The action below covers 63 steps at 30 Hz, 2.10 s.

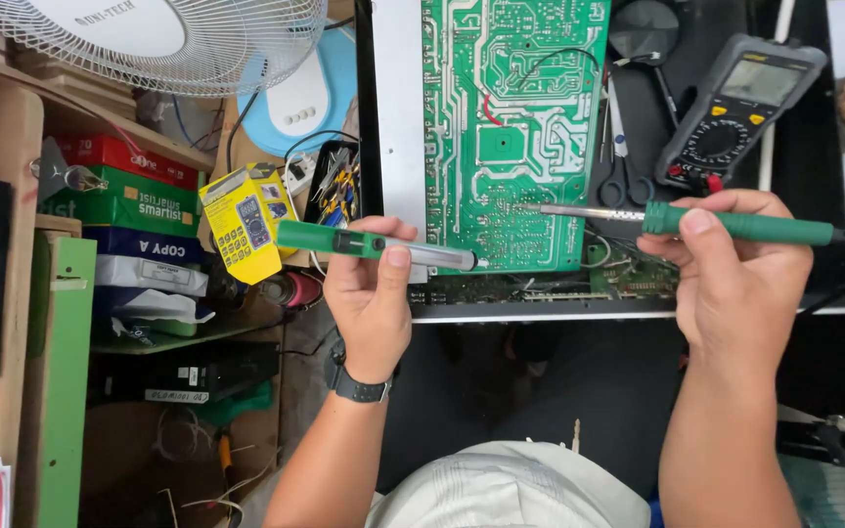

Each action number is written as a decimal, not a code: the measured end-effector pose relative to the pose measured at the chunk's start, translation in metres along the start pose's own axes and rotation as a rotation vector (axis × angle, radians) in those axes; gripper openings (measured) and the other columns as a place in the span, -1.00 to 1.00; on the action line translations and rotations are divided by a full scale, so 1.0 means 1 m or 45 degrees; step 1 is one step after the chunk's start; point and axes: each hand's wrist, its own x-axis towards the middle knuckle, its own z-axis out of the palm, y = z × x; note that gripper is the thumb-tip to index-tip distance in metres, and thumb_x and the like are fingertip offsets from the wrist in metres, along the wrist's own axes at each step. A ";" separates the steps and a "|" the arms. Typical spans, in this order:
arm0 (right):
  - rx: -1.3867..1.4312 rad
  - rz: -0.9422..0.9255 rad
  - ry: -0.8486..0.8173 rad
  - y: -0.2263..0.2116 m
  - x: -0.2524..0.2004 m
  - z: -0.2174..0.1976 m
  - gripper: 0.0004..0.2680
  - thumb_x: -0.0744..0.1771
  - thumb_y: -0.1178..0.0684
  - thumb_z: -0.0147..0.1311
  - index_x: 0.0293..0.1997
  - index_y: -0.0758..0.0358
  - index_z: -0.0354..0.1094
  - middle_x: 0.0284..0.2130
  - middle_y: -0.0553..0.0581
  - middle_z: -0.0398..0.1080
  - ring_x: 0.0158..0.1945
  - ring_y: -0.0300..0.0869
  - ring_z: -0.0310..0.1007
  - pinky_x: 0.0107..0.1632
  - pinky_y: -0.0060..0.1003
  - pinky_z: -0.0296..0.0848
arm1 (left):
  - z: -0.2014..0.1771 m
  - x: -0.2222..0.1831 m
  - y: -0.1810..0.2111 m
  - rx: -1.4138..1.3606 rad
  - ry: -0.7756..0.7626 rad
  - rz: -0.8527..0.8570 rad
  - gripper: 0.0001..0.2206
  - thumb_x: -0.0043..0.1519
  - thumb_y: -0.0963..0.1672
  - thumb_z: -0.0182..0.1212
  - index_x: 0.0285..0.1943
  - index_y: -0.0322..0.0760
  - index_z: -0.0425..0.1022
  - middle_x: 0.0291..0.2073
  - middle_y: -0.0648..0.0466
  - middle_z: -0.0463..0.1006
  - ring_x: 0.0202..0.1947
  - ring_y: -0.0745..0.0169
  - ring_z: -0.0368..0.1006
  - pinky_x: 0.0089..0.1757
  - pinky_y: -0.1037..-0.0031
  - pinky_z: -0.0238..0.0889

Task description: Desoldering electronic components from a printed circuit board using a soldering iron and a desoldering pump.

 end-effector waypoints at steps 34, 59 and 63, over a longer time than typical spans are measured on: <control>-0.122 0.033 -0.035 0.004 0.004 -0.002 -0.87 0.54 0.08 0.26 0.16 0.23 0.40 0.00 0.21 0.58 -0.14 -0.01 0.74 0.05 -0.19 0.94 | -0.002 -0.002 0.000 -0.080 -0.053 -0.054 -0.77 0.56 -0.08 0.35 0.31 -0.20 0.58 0.08 0.03 0.68 0.11 0.18 0.66 0.21 0.30 0.59; 0.110 0.110 -0.148 0.003 0.018 -0.005 -0.91 0.49 0.20 0.26 0.06 0.19 0.43 -0.14 0.19 0.59 -0.01 -0.01 0.79 0.07 -0.14 0.93 | 0.021 0.028 0.031 -0.500 -0.218 0.026 -0.80 0.68 -0.08 0.16 0.39 -0.23 0.43 0.10 -0.15 0.69 0.15 -0.13 0.73 0.20 0.00 0.68; 0.110 0.116 -0.158 0.004 0.020 -0.004 -0.91 0.48 0.19 0.28 0.04 0.20 0.43 -0.12 0.20 0.58 -0.02 0.00 0.78 0.08 -0.15 0.92 | 0.029 0.040 0.018 -0.744 -0.360 -0.112 -0.74 0.70 -0.11 0.10 0.51 -0.23 0.35 0.06 -0.10 0.54 0.14 -0.08 0.64 0.09 0.08 0.65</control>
